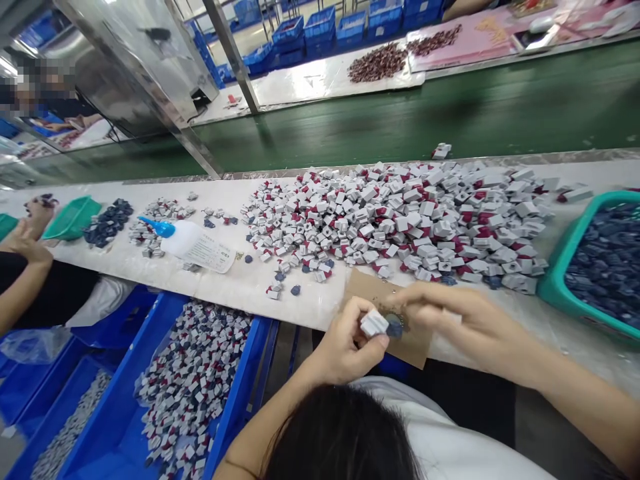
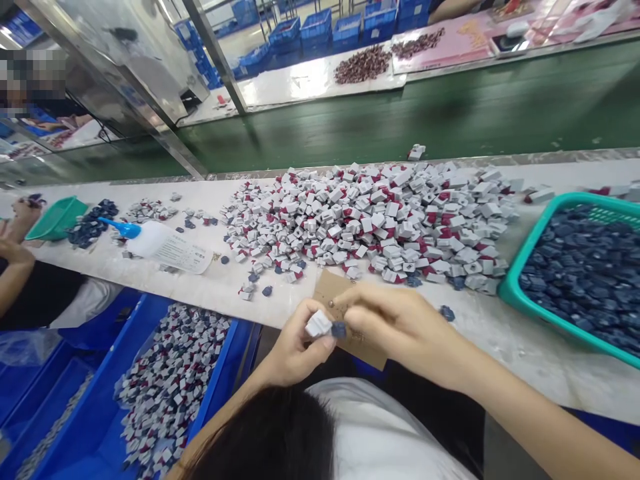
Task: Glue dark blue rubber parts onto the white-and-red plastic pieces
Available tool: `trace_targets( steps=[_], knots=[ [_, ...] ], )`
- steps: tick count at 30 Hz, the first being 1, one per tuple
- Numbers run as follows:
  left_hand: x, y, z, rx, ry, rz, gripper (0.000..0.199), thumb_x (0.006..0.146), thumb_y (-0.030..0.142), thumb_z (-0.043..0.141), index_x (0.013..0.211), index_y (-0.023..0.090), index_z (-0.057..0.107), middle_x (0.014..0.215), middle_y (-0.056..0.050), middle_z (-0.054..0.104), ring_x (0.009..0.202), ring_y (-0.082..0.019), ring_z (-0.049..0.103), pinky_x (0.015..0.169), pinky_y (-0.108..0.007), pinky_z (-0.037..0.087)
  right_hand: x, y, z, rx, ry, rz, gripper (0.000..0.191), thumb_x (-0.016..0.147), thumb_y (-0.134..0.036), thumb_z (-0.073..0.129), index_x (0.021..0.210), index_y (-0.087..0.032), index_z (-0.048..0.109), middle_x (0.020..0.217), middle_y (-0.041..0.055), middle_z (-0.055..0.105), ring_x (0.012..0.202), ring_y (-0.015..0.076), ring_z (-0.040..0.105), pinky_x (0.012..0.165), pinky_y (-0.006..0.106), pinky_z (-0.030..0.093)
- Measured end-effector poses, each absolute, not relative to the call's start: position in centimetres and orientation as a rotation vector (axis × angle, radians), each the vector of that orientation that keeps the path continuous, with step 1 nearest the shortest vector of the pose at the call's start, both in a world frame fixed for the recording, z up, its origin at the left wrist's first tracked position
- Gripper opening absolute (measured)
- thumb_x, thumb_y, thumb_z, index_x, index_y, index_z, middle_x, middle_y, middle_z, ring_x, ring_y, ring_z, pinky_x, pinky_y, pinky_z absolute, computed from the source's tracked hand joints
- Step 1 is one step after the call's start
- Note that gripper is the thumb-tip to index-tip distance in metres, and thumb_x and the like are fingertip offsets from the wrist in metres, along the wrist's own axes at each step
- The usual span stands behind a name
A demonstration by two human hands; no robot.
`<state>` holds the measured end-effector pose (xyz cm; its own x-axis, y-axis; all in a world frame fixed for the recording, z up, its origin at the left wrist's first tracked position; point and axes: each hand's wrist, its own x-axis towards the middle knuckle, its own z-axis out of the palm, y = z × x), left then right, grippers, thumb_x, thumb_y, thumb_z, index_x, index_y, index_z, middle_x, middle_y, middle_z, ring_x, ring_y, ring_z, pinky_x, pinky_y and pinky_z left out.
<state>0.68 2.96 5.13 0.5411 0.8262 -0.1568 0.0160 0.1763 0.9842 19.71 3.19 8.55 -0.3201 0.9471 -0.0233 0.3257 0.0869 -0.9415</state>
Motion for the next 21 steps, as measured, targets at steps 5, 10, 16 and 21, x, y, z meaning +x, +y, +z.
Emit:
trace_targets(
  steps=[5,10,16,21],
  knots=[
    [2.4,3.6,5.3,1.504,0.751,0.767,0.015,0.073,0.020,0.052,0.081,0.020,0.040,0.067,0.003,0.044,0.059,-0.011,0.038,0.055,-0.024,0.032,16.3,5.2,9.3,-1.315,-0.934,1.449,0.064,0.073,-0.077,0.050,0.090,-0.017,0.064,0.081,0.0082,0.067,0.078,0.0208,0.063,0.067,0.030,0.052],
    [4.7,3.2,3.8,1.632,0.821,1.079,0.017,0.081,0.036,0.045,0.079,0.020,0.042,0.076,-0.003,0.045,0.073,-0.018,0.044,0.069,-0.033,0.041,14.4,4.9,8.8,-1.177,-0.743,1.629,0.061,0.073,-0.077,0.051,0.078,-0.016,0.058,0.057,0.0049,0.061,0.054,0.0170,0.060,0.052,0.026,0.050],
    [3.9,2.7,3.0,1.696,0.822,0.870,0.025,0.082,0.039,0.047,0.091,0.017,0.052,0.086,-0.009,0.057,0.082,-0.021,0.055,0.075,-0.036,0.048,13.7,4.1,6.9,-1.176,-0.892,1.507,0.063,0.080,-0.079,0.039,0.074,-0.018,0.054,0.055,0.0045,0.061,0.055,0.0182,0.062,0.051,0.027,0.051],
    [-5.2,2.7,3.2,1.305,1.346,0.669,0.037,0.077,0.049,0.057,0.096,0.017,0.058,0.070,-0.003,0.063,0.062,-0.018,0.061,0.057,-0.028,0.050,19.9,4.3,7.5,-1.282,-1.084,1.147,0.054,0.083,-0.070,0.047,0.097,-0.021,0.065,0.098,0.0076,0.068,0.094,0.0215,0.063,0.086,0.033,0.052]
  ],
)
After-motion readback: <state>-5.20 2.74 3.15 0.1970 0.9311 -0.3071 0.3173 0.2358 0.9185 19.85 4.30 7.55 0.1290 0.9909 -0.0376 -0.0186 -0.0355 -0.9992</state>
